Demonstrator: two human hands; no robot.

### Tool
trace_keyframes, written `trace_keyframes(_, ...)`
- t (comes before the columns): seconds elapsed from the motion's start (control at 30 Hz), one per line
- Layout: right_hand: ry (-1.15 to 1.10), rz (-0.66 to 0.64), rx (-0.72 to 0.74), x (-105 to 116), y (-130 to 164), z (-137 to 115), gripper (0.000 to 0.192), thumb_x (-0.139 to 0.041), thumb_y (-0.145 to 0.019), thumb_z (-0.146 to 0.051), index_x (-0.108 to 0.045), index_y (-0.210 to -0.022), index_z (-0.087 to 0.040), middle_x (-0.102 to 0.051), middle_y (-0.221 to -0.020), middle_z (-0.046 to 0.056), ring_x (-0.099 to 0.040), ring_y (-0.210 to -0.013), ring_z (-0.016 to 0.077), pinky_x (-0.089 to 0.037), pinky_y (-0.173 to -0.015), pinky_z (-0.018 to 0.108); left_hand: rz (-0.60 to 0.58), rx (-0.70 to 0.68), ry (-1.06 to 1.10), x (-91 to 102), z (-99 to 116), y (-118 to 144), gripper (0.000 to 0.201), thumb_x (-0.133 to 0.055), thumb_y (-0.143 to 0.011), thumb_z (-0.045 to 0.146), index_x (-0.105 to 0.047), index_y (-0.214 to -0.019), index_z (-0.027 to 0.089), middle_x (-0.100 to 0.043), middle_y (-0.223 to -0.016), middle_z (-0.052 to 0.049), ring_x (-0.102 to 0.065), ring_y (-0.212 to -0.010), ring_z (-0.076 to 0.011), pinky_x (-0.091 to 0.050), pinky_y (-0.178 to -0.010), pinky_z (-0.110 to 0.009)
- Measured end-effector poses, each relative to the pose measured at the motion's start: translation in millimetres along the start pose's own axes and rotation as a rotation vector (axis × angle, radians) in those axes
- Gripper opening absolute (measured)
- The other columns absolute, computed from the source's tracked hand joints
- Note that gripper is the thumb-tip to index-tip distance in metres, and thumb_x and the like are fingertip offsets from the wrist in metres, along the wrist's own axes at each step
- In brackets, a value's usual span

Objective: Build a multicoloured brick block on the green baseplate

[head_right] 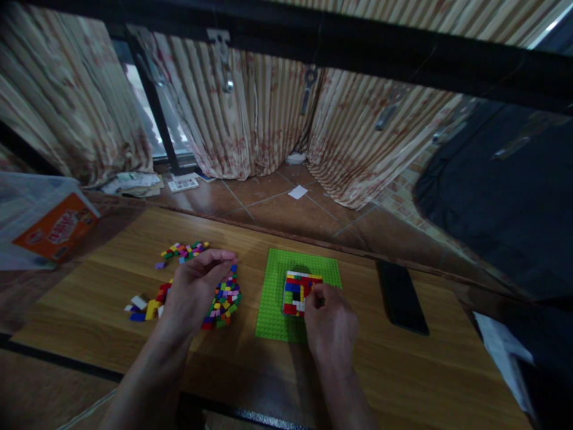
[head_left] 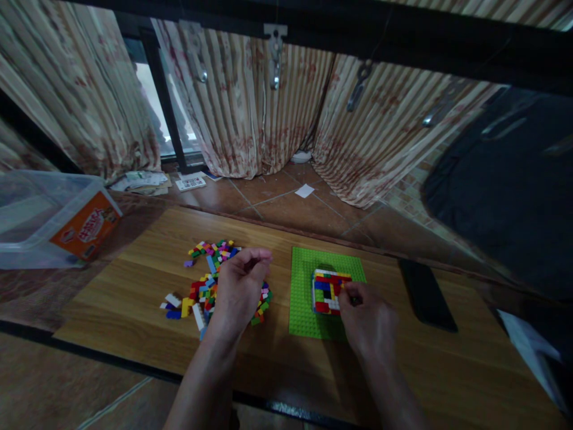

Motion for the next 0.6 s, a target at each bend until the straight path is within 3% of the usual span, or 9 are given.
trace_keyframes(0.6, -0.006, -0.031, 0.183, -7.0, 9.9, -4.4, 0.038, -0.038, -0.093, -0.03, -0.071, -0.085, -0.014, -0.066, -0.085, 0.012, -0.059, -0.071, 0.0201, -0.045, -0.068, 0.032, 0.003, -0.002, -0.027, 0.6, 0.1, -1.1, 0.014, -0.069, -0.068, 0.023, -0.071, -0.079, 0.014, -0.069, -0.075, -0.002, -0.059, -0.068, -0.0131, -0.044, -0.064, -0.023)
Point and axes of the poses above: each hand's wrist, its own y-axis away from the middle knuckle, its own x-axis out of the back of the hand, z = x × y, the point moved 8 cm from there along -y, towards the middle knuckle
